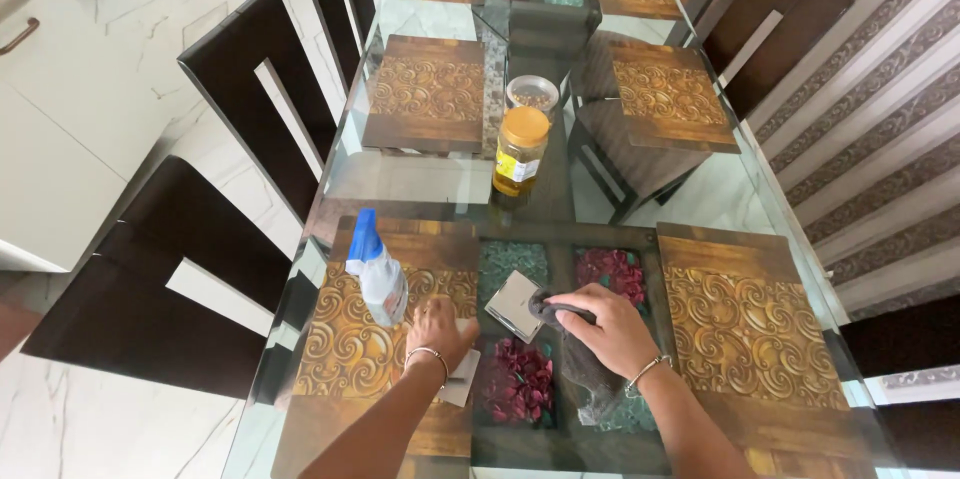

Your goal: Cleaning a glass-topped dining table and decorative items using a spray and a cloth.

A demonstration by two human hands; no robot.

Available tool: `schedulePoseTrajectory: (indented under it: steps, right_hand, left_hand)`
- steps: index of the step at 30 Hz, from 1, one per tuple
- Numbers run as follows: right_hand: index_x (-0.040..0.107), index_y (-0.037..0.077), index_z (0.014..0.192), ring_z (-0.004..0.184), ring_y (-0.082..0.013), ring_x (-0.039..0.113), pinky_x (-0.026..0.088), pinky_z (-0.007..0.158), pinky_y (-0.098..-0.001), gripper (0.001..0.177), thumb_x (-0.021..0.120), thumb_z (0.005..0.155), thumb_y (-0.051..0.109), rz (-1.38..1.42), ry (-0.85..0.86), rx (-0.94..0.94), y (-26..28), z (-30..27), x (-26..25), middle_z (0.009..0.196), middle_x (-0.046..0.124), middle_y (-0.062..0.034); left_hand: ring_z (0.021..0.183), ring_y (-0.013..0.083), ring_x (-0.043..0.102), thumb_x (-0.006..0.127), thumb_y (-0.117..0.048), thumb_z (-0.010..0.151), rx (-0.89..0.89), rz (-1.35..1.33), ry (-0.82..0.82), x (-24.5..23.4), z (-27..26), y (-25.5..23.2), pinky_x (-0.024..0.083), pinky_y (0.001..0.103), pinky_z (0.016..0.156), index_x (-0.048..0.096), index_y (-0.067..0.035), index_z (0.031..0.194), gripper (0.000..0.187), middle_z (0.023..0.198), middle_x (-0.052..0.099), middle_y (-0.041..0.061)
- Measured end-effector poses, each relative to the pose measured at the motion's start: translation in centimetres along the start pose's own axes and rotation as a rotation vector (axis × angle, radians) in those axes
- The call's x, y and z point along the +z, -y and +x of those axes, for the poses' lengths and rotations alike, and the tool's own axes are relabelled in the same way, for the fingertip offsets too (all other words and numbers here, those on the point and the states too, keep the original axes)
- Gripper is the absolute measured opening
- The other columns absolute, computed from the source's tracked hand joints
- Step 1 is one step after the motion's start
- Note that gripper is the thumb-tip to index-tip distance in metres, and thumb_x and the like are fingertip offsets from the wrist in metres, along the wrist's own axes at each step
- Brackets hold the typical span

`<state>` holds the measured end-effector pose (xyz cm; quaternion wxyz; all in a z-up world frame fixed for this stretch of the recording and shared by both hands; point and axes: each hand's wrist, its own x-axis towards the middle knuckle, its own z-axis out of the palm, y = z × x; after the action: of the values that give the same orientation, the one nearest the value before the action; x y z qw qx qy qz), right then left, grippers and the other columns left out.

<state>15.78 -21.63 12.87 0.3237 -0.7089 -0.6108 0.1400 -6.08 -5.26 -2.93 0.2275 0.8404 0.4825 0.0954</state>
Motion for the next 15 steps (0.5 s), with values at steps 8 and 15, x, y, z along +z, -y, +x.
schedulePoseTrajectory:
  steps: [8,15]
  right_hand:
    - [0.079,0.018,0.111,0.089,-0.0246,0.07,0.055,0.077,-0.035,0.027,0.07,0.088,0.028,0.014,0.046,0.174,0.4,-0.7,-0.4,0.095,0.071,-0.0058]
    - [0.079,0.019,0.111,0.085,-0.0215,0.07,0.056,0.068,-0.0333,0.027,0.07,0.087,0.028,0.035,0.032,0.253,-0.6,-2.2,-1.0,0.094,0.07,-0.0047]
  left_hand:
    - [0.134,0.0391,0.047,0.07,-0.053,0.084,-0.085,0.081,-0.011,2.3,4.5,-0.4,0.037,0.051,0.112,0.05,-0.008,0.131,0.068,0.14,0.05,0.019]
    - [0.147,0.0388,0.026,0.069,-0.055,0.085,-0.126,0.103,0.015,1.9,8.2,-0.7,0.024,0.059,0.116,0.035,-0.014,0.15,0.083,0.16,0.03,0.019]
